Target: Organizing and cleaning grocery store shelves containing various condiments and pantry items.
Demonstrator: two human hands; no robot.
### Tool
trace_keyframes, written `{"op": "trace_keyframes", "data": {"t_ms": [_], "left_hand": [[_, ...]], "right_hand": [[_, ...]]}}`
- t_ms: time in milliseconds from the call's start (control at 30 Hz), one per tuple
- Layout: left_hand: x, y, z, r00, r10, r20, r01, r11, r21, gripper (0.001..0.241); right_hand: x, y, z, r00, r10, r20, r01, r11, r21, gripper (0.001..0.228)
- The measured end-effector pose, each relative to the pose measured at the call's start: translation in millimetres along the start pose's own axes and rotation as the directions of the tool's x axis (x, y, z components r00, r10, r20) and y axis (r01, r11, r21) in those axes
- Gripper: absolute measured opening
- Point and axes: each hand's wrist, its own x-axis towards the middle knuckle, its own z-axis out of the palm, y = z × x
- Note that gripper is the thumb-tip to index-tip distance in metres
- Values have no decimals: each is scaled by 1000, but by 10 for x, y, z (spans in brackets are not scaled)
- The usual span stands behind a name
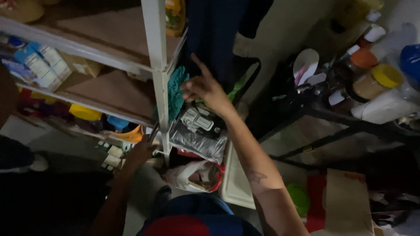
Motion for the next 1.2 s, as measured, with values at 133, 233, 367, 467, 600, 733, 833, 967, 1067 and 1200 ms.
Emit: {"op": "trace_keyframes", "data": {"t_ms": [133, 233, 367, 467, 600, 733, 833, 967, 1067, 1200], "left_hand": [[-220, 348, -310, 984, -173, 35, 169, 982, 87, 51], [-395, 662, -700, 933, -303, 196, 338, 924, -181, 43], [-672, 621, -813, 897, -387, 215, 421, 895, -146, 40], [-944, 731, -705, 910, -381, 164, 414, 860, -298, 38], [-1246, 566, -406, 984, -88, -157, 58, 981, -185, 35], [-1515, -46, -54, 956, -242, -165, 189, 941, -282, 31], [-1742, -937, 617, 876, -481, 3, 309, 558, -770, 37], [-1661, -343, 294, 942, -335, -7, 290, 825, -484, 34], [-1634, 366, 376, 973, -232, 11, 228, 947, -225, 32], [-1254, 939, 473, 989, -118, 85, 105, 983, 149, 29]], "right_hand": [[-300, 152, 172, 996, 92, 21, -93, 995, 34, 82], [-523, 349, 151, 990, 133, 48, -135, 990, 36, 82], [-867, 1035, 67, 980, 174, 99, -184, 978, 97, 76], [-1155, 1446, 176, 962, 246, 119, -261, 957, 125, 71], [-1529, 1775, 463, 926, 339, 167, -357, 930, 93, 59], [-1806, 2149, 693, 888, 419, 190, -440, 894, 81, 50], [-1873, 2169, 1038, 879, 395, 266, -420, 906, 42, 61], [-1776, 2786, 1529, 927, 330, 179, -324, 944, -61, 62], [-1655, 3205, 1683, 966, 225, 128, -197, 960, -199, 76], [-1513, 3888, 1627, 897, 370, 242, 226, 88, -970, 48]]}}
